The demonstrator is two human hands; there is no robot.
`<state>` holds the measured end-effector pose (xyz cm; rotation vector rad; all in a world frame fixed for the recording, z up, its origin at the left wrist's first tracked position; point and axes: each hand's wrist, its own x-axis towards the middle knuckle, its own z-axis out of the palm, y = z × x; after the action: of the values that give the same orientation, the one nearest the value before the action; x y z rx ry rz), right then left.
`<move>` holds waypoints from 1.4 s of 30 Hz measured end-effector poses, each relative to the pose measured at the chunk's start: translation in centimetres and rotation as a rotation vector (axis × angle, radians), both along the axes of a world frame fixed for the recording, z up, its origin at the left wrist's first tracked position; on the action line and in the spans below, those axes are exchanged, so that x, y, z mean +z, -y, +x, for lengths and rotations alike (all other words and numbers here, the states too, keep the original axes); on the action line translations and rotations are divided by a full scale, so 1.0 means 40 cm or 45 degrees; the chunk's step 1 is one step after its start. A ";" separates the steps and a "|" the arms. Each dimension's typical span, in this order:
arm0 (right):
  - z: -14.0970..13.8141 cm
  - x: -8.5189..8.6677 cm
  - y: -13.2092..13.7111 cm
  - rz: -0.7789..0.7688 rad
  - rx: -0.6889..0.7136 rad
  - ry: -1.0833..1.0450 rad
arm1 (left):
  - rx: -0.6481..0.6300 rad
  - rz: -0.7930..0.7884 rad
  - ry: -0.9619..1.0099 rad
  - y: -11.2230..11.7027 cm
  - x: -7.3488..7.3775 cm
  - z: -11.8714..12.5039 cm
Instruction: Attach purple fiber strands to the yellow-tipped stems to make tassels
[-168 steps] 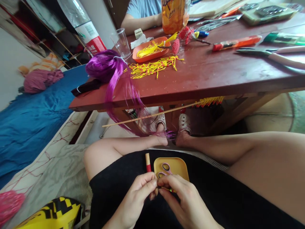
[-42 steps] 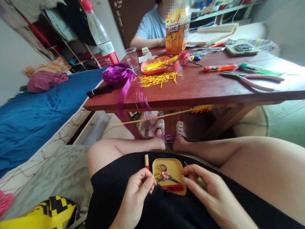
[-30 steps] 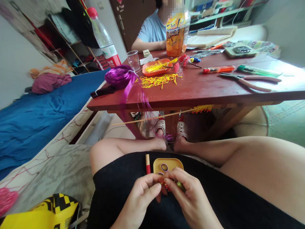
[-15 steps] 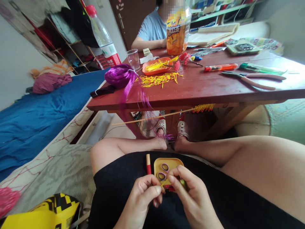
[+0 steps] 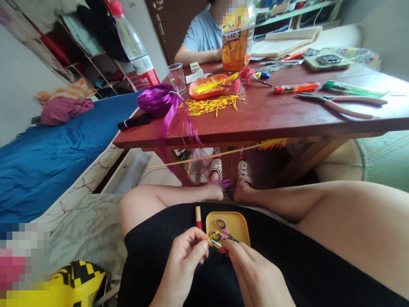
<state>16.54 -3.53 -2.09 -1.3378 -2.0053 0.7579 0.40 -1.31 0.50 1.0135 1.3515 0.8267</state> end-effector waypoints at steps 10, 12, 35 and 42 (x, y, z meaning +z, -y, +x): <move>-0.009 -0.005 0.006 -0.037 -0.064 -0.019 | -0.040 0.013 -0.050 -0.001 -0.001 -0.001; -0.014 -0.007 0.010 -0.062 -0.116 -0.078 | -0.044 0.021 -0.052 -0.001 -0.002 -0.002; 0.019 0.024 -0.051 -1.050 -0.446 -1.339 | -0.323 -0.050 -1.262 -0.177 -0.146 -0.100; 0.015 0.017 -0.057 -1.149 -0.434 -1.594 | -0.090 -0.003 -1.107 -0.155 -0.157 -0.078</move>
<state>17.14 -1.26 -1.41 -1.0573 -0.4121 1.8214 -2.74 4.88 -5.76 1.4930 2.0150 0.3118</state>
